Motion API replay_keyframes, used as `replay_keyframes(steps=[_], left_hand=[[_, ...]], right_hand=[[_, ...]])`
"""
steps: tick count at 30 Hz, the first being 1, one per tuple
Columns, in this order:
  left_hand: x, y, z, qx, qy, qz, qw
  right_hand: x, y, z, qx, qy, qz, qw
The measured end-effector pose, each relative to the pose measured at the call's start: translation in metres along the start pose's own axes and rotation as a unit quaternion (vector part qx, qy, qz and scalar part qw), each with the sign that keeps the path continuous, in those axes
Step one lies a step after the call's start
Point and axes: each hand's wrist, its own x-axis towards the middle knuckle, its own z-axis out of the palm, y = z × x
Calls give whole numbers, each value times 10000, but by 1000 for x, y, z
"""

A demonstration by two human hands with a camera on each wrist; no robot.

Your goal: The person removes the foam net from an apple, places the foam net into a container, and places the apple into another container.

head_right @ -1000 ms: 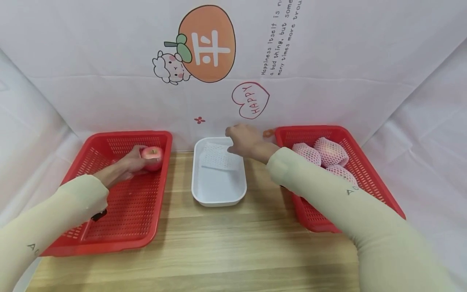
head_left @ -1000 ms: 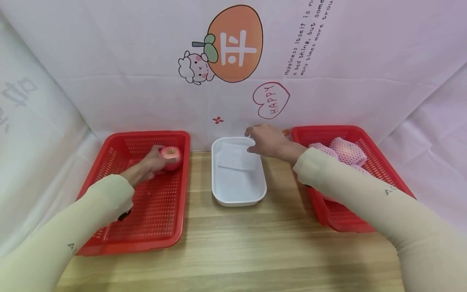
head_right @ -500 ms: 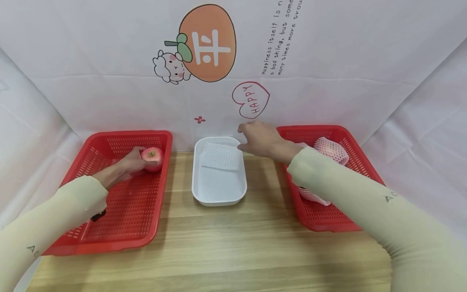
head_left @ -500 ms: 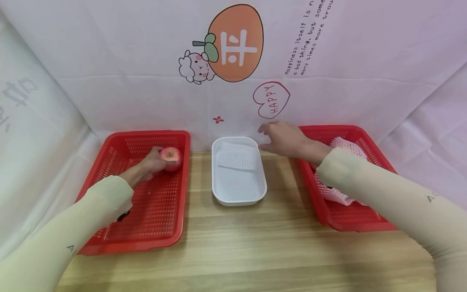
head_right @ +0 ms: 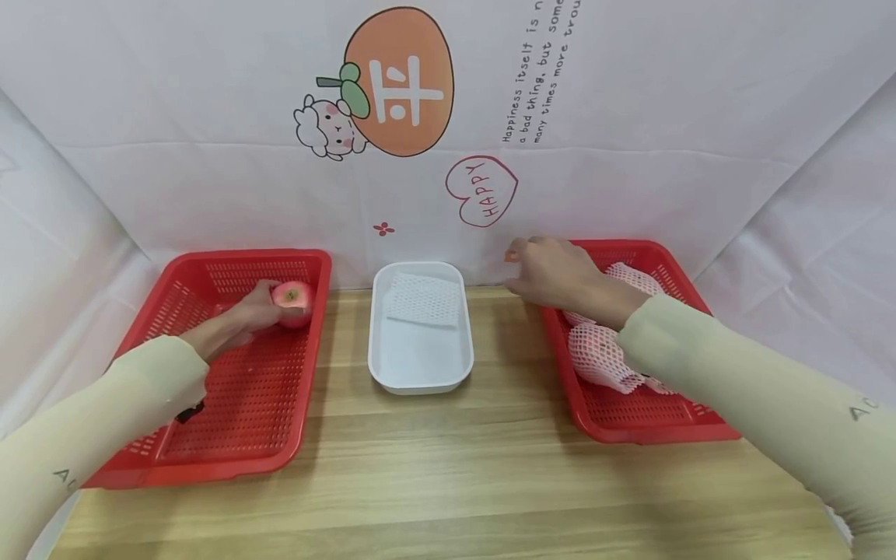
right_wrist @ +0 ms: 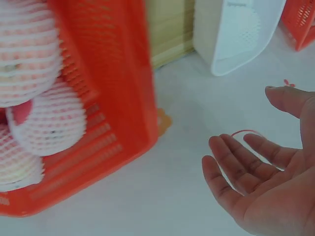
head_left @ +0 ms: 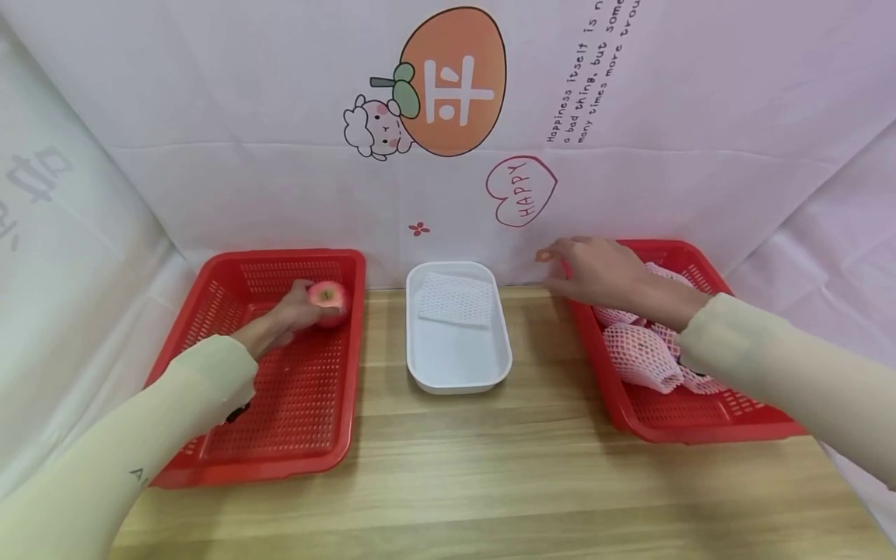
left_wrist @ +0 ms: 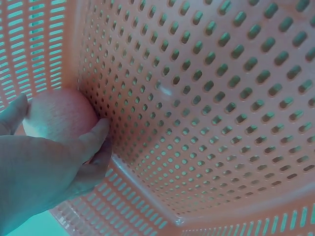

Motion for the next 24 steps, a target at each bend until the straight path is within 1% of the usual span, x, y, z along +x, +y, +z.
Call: replay_keyframes(steps=[4, 7, 10, 12, 16, 19, 24], left_hand=[[-3, 0, 0, -63, -26, 48, 10000], [-4, 1, 0, -76, -4, 83, 9999], [-4, 0, -1, -66, 38, 111, 9999], [-5, 0, -3, -55, 86, 109, 9999], [-8, 0, -7, 11, 140, 64, 9999], [-10, 1, -11, 69, 123, 46, 9999], [-16, 5, -16, 152, 88, 37, 9998]], right_hand=[[-12, 17, -2, -51, -253, 471, 9986], [-23, 32, -2, -126, -470, 658, 9966], [-35, 46, -2, -147, -670, 712, 9951], [-43, 54, 0, -165, -734, 696, 9947], [-57, 68, 6, -213, -765, 633, 9948], [-66, 77, 12, -191, -784, 623, 9948], [-80, 87, 20, 1, -1054, 805, 9912]])
